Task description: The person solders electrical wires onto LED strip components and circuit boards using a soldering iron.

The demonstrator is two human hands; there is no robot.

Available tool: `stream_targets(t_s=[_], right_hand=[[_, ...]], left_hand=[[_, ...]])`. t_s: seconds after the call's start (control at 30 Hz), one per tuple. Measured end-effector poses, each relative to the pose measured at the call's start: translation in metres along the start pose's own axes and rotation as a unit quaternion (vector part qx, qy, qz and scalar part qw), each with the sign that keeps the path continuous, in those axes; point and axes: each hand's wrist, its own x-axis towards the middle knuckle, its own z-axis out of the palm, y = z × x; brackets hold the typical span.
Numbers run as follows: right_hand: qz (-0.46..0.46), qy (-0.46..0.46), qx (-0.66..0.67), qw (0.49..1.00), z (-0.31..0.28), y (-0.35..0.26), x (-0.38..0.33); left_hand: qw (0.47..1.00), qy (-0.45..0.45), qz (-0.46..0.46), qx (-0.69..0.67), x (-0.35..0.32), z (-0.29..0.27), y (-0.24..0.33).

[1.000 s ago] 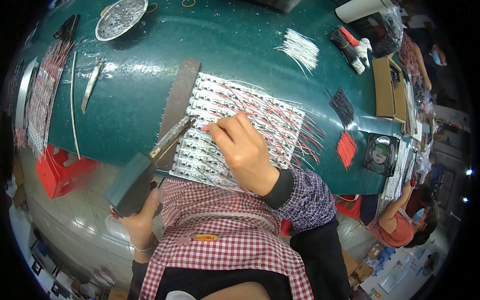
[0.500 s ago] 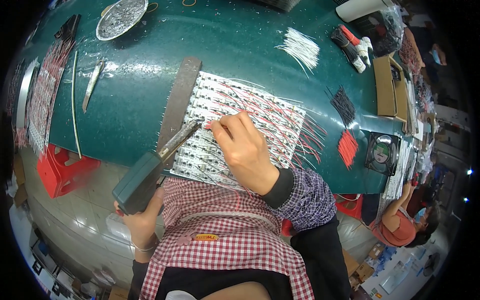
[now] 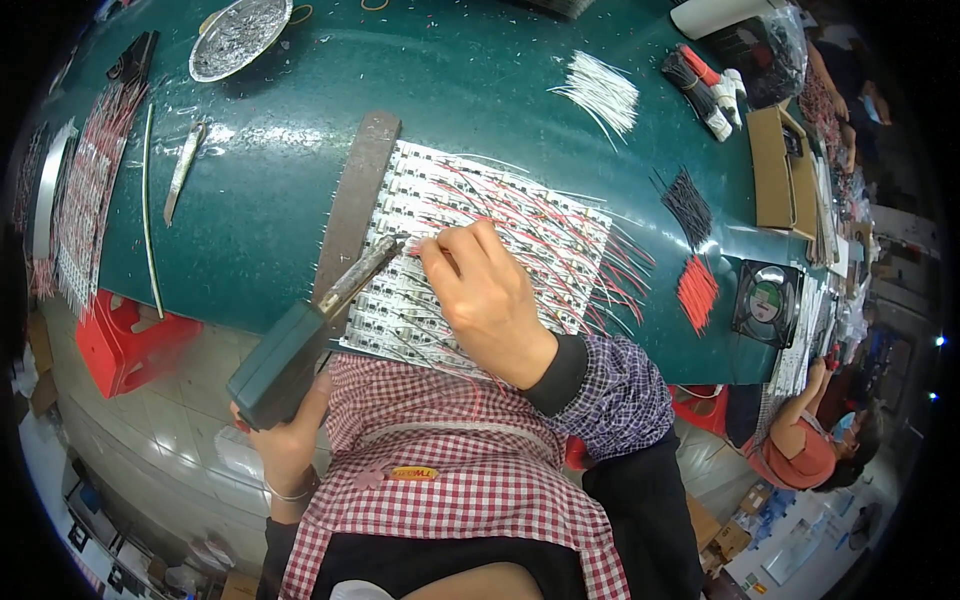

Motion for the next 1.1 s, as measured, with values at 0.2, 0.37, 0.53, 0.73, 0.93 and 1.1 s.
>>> stream_targets(t_s=[0.2, 0.37, 0.53, 0.73, 0.93, 1.1], right_hand=[[0.000, 0.006, -0.004, 1.000, -0.0005, -0.0008, 0.0009], [0.022, 0.017, 0.011, 1.000, 0.0006, -0.0024, 0.0005], [0.005, 0.013, 0.005, 1.000, 0.0006, -0.0008, -0.0007], [-0.006, -0.003, -0.002, 1.000, -0.0006, 0.0001, -0.0023], [-0.006, -0.004, -0.006, 1.000, 0.0003, 0.0000, -0.0021], [-0.006, -0.005, -0.004, 1.000, -0.0005, -0.0006, -0.0024]], left_hand=[[0.998, 0.031, -0.047, -0.022, -0.0063, -0.0030, 0.0033], [0.998, 0.041, -0.031, -0.044, -0.0066, -0.0010, 0.0003], [1.000, 0.019, -0.007, -0.024, -0.0051, -0.0005, -0.0024], [1.000, 0.020, 0.006, -0.023, -0.0022, 0.0033, -0.0043], [1.000, 0.016, -0.012, -0.021, -0.0027, 0.0026, -0.0035], [0.999, 0.038, -0.025, -0.027, -0.0069, 0.0000, -0.0009]])
